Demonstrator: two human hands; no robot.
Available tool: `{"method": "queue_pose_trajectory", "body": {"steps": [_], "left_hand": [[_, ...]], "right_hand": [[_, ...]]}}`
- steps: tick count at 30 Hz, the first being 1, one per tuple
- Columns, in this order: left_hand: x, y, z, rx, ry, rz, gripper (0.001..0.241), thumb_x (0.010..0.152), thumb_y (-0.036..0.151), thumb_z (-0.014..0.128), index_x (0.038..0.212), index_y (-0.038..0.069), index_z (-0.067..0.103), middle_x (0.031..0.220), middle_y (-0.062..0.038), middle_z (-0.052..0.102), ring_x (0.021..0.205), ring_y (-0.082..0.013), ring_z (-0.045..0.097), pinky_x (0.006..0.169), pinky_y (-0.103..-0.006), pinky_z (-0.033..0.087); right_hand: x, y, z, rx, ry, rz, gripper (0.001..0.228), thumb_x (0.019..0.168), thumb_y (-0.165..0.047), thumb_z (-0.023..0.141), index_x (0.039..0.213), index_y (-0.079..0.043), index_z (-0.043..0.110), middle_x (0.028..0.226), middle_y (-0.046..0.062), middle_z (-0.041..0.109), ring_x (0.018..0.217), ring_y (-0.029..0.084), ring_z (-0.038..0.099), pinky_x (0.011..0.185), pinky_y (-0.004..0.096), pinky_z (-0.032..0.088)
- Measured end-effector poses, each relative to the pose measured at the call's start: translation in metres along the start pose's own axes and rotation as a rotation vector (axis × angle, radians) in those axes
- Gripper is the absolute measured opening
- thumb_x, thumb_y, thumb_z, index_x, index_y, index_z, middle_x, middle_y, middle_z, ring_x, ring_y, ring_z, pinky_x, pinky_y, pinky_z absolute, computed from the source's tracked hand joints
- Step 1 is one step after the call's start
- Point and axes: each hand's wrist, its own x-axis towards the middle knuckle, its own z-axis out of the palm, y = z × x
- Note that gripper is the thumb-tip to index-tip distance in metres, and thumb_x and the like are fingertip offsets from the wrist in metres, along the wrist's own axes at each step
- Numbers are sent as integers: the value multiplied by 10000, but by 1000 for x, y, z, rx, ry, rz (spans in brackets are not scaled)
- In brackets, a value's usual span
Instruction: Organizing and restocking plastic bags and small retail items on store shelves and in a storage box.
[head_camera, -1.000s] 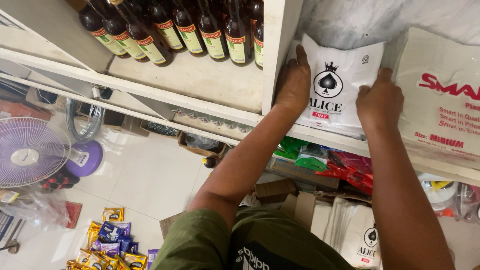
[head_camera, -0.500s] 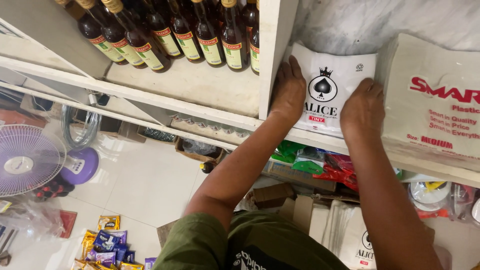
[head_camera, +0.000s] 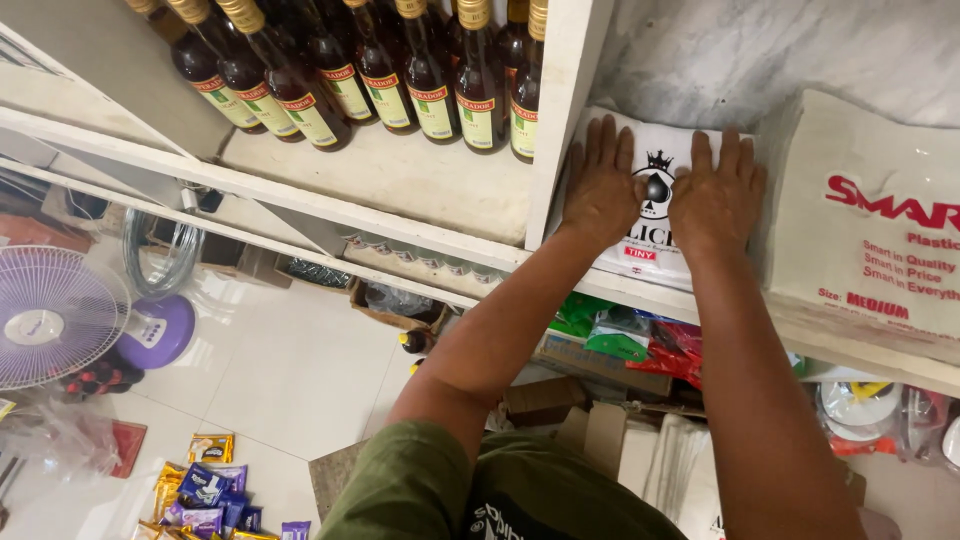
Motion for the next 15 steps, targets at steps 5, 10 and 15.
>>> {"method": "queue_pose_trajectory", "body": {"steps": [5,10,15], "left_hand": [[0,1,-12,-10,-72,-91,800,1006,456,452,1615,37,146,1680,-281,56,1566,-429,42,1271,-510,66],[-1,2,-13,-34,-139,-134,859,985,480,477,1622,39,107,1674,-299,44,1559,-455,41,1267,-518,38],[3,7,-25,10,-214,-155,881,990,476,476,1614,-4,79,1673,-304,39,1556,-451,33,1262,-520,35]], "right_hand": [[4,-3,3,78,-155,126,546,1040,-257,533,1547,-59,494,1630,253,342,1484,462,284,1174,595,235],[3,-9,-6,116,-205,171,532,1076,-271,490,1566,-65,462,1653,238,308,1513,452,247,1209,578,211],[0,-7,-2,161,-206,182,540,1069,-274,497,1562,-56,455,1641,257,291,1501,461,232,1215,554,213]]}}
